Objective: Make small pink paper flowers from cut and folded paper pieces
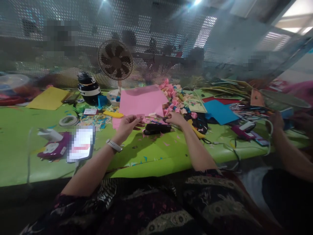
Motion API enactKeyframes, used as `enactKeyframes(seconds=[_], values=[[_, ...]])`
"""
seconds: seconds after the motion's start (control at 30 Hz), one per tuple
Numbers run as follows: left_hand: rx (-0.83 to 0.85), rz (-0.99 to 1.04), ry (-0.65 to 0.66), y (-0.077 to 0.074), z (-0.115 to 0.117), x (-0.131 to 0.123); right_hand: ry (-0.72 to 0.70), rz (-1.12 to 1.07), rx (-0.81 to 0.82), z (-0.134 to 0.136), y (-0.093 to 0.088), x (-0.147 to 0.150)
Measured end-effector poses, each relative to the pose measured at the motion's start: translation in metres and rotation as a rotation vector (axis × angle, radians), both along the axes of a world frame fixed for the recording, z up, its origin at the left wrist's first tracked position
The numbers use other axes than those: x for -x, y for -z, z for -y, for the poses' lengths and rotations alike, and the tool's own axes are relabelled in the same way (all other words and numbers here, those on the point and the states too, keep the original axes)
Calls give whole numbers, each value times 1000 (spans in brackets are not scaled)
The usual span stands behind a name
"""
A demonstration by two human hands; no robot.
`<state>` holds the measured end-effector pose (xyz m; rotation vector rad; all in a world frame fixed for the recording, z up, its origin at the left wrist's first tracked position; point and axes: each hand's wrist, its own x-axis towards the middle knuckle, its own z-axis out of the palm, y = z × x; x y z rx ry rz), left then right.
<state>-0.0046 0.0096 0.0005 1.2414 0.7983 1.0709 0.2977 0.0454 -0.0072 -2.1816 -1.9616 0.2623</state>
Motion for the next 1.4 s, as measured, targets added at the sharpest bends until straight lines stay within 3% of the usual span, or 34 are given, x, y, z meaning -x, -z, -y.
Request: enactKeyframes(seconds=[0.17,0.57,0.87,0.93,1.03,1.17,1.4], values=[[46,6,63,2,-1,0,16,35,33,-1,-4,-2],[100,11,14,4,-1,-2,-37,43,101,-2,-5,-10],[123,100,19,8,-3,-2,-29,7,26,5,-19,-20],[129,120,15,8,-4,-2,-27,-128,-36,9,-24,-23],[147,145,-7,7,-4,-2,-38,-503,-101,18,-32,-22],[161,160,-45,4,-1,-3,-143,-833,-139,36,-43,-1],[126,203,-110,-4,4,-4,-245,-1056,81,70,-47,56]])
